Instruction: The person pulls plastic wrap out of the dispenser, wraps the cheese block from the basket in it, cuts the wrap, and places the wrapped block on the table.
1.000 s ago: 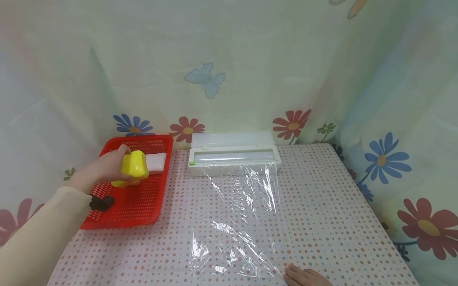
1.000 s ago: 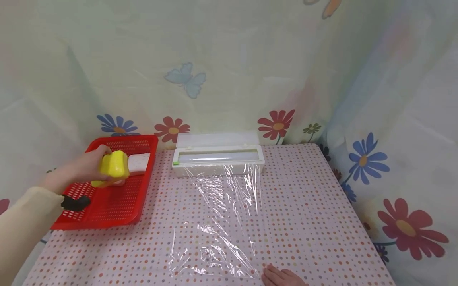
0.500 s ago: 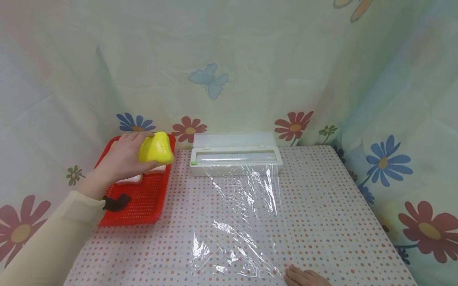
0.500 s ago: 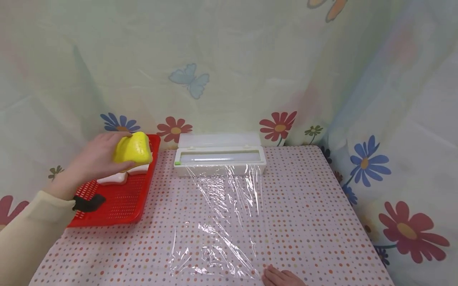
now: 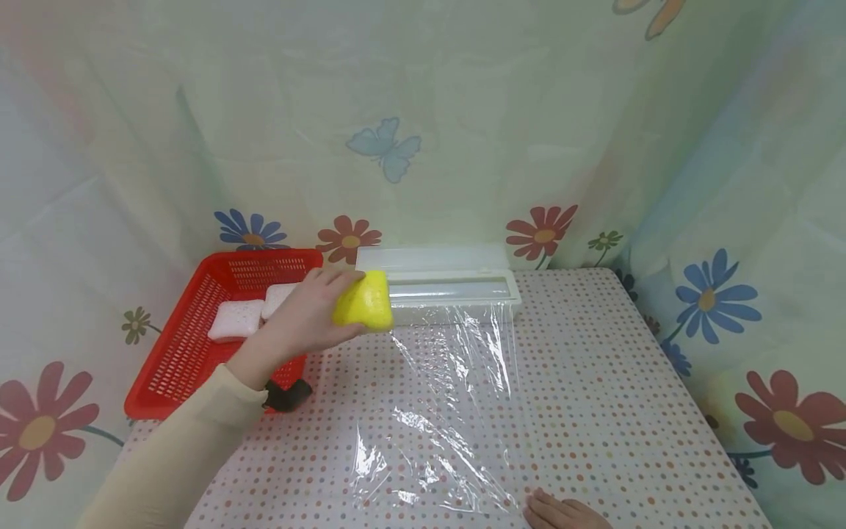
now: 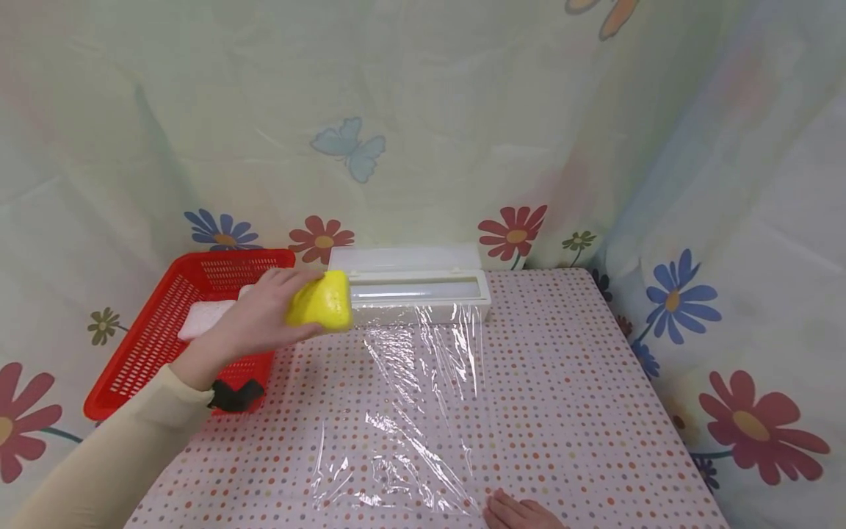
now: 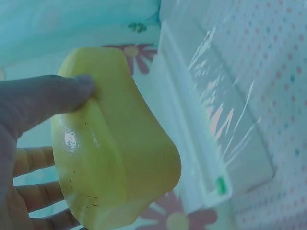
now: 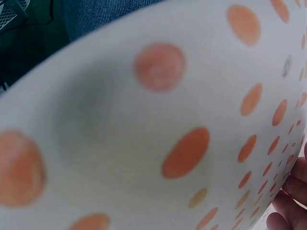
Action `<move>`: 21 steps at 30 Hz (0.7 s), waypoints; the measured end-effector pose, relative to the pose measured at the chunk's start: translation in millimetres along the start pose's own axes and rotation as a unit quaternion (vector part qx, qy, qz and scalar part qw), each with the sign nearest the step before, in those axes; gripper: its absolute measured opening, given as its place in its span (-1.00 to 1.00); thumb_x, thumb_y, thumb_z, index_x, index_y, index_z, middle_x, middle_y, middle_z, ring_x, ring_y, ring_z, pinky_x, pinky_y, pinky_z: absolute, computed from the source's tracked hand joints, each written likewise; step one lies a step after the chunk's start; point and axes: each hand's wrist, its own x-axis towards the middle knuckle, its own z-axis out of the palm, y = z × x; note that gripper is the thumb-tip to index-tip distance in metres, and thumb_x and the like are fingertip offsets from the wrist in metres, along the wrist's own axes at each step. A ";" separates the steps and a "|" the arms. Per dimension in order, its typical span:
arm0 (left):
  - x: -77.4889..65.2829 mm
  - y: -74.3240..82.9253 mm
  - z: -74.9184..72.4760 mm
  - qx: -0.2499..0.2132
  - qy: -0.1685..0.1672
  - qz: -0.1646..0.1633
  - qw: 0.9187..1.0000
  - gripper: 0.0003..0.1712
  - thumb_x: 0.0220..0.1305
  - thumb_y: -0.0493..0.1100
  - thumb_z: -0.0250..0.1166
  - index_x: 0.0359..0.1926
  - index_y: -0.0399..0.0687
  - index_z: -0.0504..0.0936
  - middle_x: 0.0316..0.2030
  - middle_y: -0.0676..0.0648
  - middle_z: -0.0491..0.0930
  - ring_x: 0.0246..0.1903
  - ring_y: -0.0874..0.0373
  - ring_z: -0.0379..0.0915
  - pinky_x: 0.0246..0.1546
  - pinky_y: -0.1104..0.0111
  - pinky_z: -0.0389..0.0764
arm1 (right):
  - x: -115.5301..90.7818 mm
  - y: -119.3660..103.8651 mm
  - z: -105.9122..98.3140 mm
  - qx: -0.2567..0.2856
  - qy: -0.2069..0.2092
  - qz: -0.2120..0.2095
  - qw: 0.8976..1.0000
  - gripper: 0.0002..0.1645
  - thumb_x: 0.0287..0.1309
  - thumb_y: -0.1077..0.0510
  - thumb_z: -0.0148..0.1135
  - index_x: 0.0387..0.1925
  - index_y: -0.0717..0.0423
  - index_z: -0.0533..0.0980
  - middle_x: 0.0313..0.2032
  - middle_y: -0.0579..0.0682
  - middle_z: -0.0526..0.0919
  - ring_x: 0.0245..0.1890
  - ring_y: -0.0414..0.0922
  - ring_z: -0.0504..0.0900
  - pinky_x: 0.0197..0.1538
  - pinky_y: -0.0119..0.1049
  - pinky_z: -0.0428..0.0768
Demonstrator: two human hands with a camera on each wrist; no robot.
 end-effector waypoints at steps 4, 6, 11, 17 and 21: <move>2.8 14.8 24.0 -0.009 -0.015 0.006 1.000 -0.08 -0.03 0.03 0.64 0.34 -0.12 0.48 0.24 -0.19 0.57 0.19 -0.14 0.45 0.07 0.01 0.70 | 0.5 -0.4 0.5 0.002 0.002 0.002 1.000 -0.33 0.41 -0.37 0.07 0.13 0.06 0.64 0.14 -0.08 0.72 0.12 -0.21 0.68 -0.11 -0.49 0.63; 4.0 22.6 34.3 -0.014 -0.027 0.003 1.000 -0.09 -0.02 0.04 0.63 0.34 -0.09 0.48 0.23 -0.17 0.58 0.14 -0.10 0.48 0.05 0.04 0.69 | 0.6 0.2 0.5 0.003 0.001 0.000 1.000 -0.33 0.42 -0.36 0.06 0.14 0.05 0.63 0.14 -0.08 0.71 0.12 -0.21 0.68 -0.11 -0.49 0.63; 5.8 41.0 60.0 -0.025 -0.056 -0.001 0.998 -0.11 0.02 0.09 0.61 0.35 -0.04 0.48 0.23 -0.13 0.59 0.13 -0.07 0.49 0.09 0.05 0.64 | 0.1 1.6 0.9 0.006 0.010 0.001 1.000 -0.34 0.40 -0.35 0.10 0.15 0.06 0.62 0.14 -0.07 0.71 0.12 -0.20 0.68 -0.12 -0.48 0.64; 5.7 56.2 93.6 -0.028 -0.081 0.008 0.996 -0.11 0.05 0.11 0.59 0.36 -0.07 0.47 0.26 -0.15 0.56 0.22 -0.10 0.47 0.19 0.02 0.60 | -1.0 1.0 1.3 0.004 0.015 -0.005 1.000 -0.35 0.41 -0.35 0.09 0.20 0.02 0.60 0.15 -0.08 0.71 0.12 -0.20 0.67 -0.10 -0.49 0.64; 5.9 64.0 110.5 -0.019 -0.099 0.008 0.995 -0.10 0.05 0.13 0.57 0.36 -0.07 0.46 0.25 -0.16 0.57 0.22 -0.10 0.47 0.22 0.02 0.59 | -1.0 0.7 1.0 -0.007 0.035 -0.005 0.999 -0.35 0.39 -0.36 0.11 0.23 -0.03 0.58 0.14 -0.10 0.71 0.12 -0.23 0.67 -0.10 -0.52 0.62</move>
